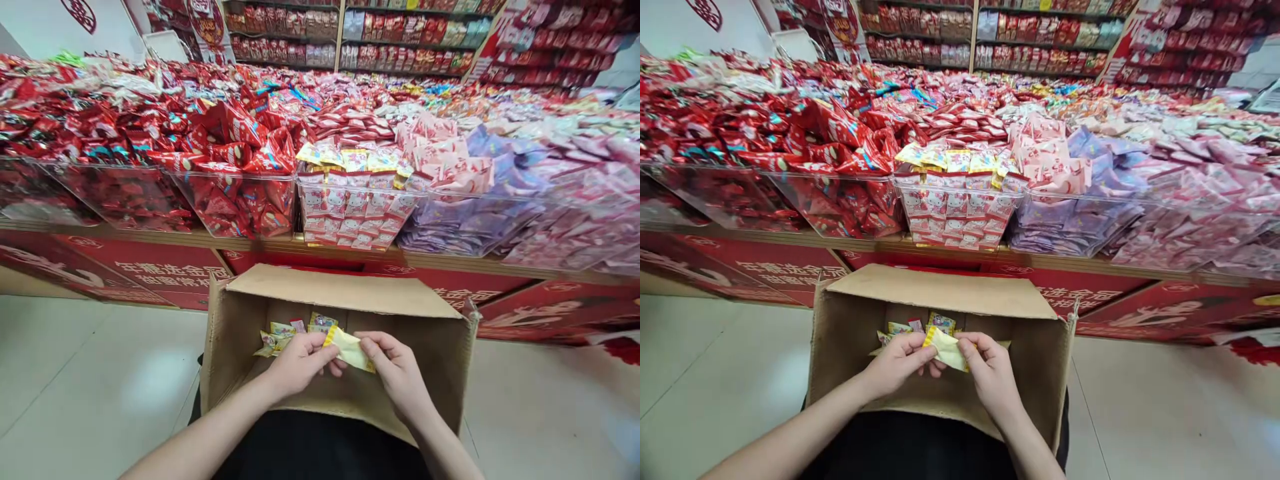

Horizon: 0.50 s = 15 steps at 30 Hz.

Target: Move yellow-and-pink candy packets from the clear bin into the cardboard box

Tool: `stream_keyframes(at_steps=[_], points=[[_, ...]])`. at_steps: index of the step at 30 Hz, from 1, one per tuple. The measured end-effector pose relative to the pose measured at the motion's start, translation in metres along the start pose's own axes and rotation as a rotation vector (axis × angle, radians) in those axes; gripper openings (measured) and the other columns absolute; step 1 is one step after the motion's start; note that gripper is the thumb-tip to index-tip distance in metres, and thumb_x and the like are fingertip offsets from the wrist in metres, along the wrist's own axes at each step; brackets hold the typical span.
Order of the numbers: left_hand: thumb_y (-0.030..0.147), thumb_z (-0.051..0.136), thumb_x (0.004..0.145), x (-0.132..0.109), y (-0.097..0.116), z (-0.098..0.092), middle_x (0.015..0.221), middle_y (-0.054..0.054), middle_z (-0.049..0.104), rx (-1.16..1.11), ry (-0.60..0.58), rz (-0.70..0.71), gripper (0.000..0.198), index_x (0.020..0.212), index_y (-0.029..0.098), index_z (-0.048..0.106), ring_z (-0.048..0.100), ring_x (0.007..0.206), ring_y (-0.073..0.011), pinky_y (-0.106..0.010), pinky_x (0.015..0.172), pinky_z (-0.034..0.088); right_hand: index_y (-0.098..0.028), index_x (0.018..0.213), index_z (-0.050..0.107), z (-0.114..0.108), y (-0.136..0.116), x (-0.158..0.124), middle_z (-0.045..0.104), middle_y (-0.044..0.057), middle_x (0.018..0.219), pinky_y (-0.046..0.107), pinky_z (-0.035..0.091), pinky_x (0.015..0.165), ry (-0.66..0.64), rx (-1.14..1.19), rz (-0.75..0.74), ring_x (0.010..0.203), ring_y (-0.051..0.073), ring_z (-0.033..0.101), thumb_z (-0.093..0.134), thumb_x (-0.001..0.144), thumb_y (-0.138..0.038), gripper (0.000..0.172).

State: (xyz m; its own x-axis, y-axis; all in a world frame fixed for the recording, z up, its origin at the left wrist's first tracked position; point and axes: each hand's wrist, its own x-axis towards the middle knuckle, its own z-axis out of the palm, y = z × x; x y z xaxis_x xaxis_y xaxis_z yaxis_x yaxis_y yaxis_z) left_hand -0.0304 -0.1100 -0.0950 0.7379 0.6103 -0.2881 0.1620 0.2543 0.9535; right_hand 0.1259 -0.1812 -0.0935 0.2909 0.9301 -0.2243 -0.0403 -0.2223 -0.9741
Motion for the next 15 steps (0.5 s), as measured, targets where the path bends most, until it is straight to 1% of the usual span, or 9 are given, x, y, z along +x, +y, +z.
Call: stream_keyframes(at_steps=[3,4,6,8,9,10,12,14,15], points=[[0.034,0.050,0.077,-0.001,0.009,0.001,0.069,-0.003,0.064,-0.064,0.053,0.063,0.025,0.080,0.013,0.061,0.058,0.061,-0.0112,-0.019,0.050,0.036,-0.015,0.083,0.061,0.000,-0.007,0.000,0.065,0.006,0.073,0.028,0.047,0.059,0.025,0.002,-0.076,0.065,0.016,0.058,0.055,0.072,-0.034,0.022],[0.035,0.051,0.077,-0.001,0.014,0.001,0.069,-0.003,0.064,-0.131,0.064,0.072,0.024,0.084,0.014,0.061,0.058,0.062,-0.0112,-0.019,0.051,0.037,-0.017,0.082,0.061,-0.001,-0.011,0.000,0.065,0.006,0.075,0.029,0.047,0.061,0.021,-0.040,-0.164,0.068,0.017,0.058,0.055,0.072,-0.030,0.018],[0.037,0.053,0.075,-0.004,0.025,0.002,0.077,-0.003,0.063,-0.334,0.048,0.084,0.030,0.098,0.018,0.056,0.058,0.068,-0.0125,-0.022,0.058,0.041,-0.020,0.085,0.062,-0.004,-0.022,-0.002,0.065,0.005,0.082,0.033,0.047,0.069,-0.013,-0.159,-0.440,0.078,0.018,0.058,0.056,0.072,-0.019,0.014],[0.035,0.056,0.074,-0.008,0.038,0.004,0.090,-0.004,0.061,-0.509,0.018,0.103,0.038,0.108,0.022,0.048,0.057,0.080,-0.0143,-0.027,0.069,0.043,-0.024,0.089,0.061,-0.005,-0.032,-0.005,0.064,0.004,0.089,0.037,0.044,0.077,-0.073,-0.284,-0.705,0.087,0.019,0.055,0.056,0.070,-0.010,0.024],[0.032,0.057,0.073,-0.010,0.044,0.005,0.096,-0.004,0.059,-0.542,0.014,0.117,0.040,0.110,0.023,0.045,0.056,0.084,-0.0144,-0.028,0.073,0.042,-0.025,0.089,0.061,-0.004,-0.036,-0.007,0.063,0.004,0.092,0.038,0.043,0.079,-0.099,-0.336,-0.783,0.091,0.020,0.053,0.056,0.069,-0.007,0.027],[0.027,0.058,0.073,-0.012,0.049,0.006,0.099,-0.004,0.058,-0.538,0.021,0.136,0.040,0.111,0.024,0.044,0.055,0.086,-0.0140,-0.027,0.076,0.041,-0.025,0.089,0.061,-0.002,-0.039,-0.009,0.062,0.004,0.095,0.040,0.042,0.081,-0.103,-0.371,-0.820,0.094,0.020,0.052,0.056,0.068,-0.006,0.029],[0.019,0.057,0.074,-0.013,0.057,0.007,0.099,-0.003,0.058,-0.482,0.049,0.167,0.042,0.112,0.025,0.041,0.056,0.084,-0.0125,-0.025,0.075,0.042,-0.024,0.092,0.059,0.003,-0.040,-0.011,0.058,0.006,0.104,0.040,0.042,0.082,-0.023,-0.375,-0.785,0.100,0.022,0.049,0.056,0.069,-0.008,0.028],[0.016,0.057,0.074,-0.013,0.060,0.007,0.096,-0.003,0.059,-0.426,0.074,0.198,0.045,0.114,0.026,0.038,0.057,0.079,-0.0123,-0.024,0.071,0.043,-0.023,0.101,0.053,0.008,-0.037,-0.011,0.054,0.009,0.110,0.037,0.045,0.079,0.093,-0.287,-0.663,0.100,0.022,0.049,0.055,0.071,-0.014,0.031],[0.016,0.057,0.073,-0.012,0.061,0.007,0.093,-0.003,0.059,-0.404,0.090,0.209,0.047,0.115,0.025,0.036,0.057,0.077,-0.0125,-0.025,0.070,0.044,-0.021,0.105,0.050,0.010,-0.035,-0.009,0.054,0.010,0.108,0.035,0.047,0.076,0.113,-0.227,-0.580,0.096,0.021,0.052,0.054,0.072,-0.017,0.033]])
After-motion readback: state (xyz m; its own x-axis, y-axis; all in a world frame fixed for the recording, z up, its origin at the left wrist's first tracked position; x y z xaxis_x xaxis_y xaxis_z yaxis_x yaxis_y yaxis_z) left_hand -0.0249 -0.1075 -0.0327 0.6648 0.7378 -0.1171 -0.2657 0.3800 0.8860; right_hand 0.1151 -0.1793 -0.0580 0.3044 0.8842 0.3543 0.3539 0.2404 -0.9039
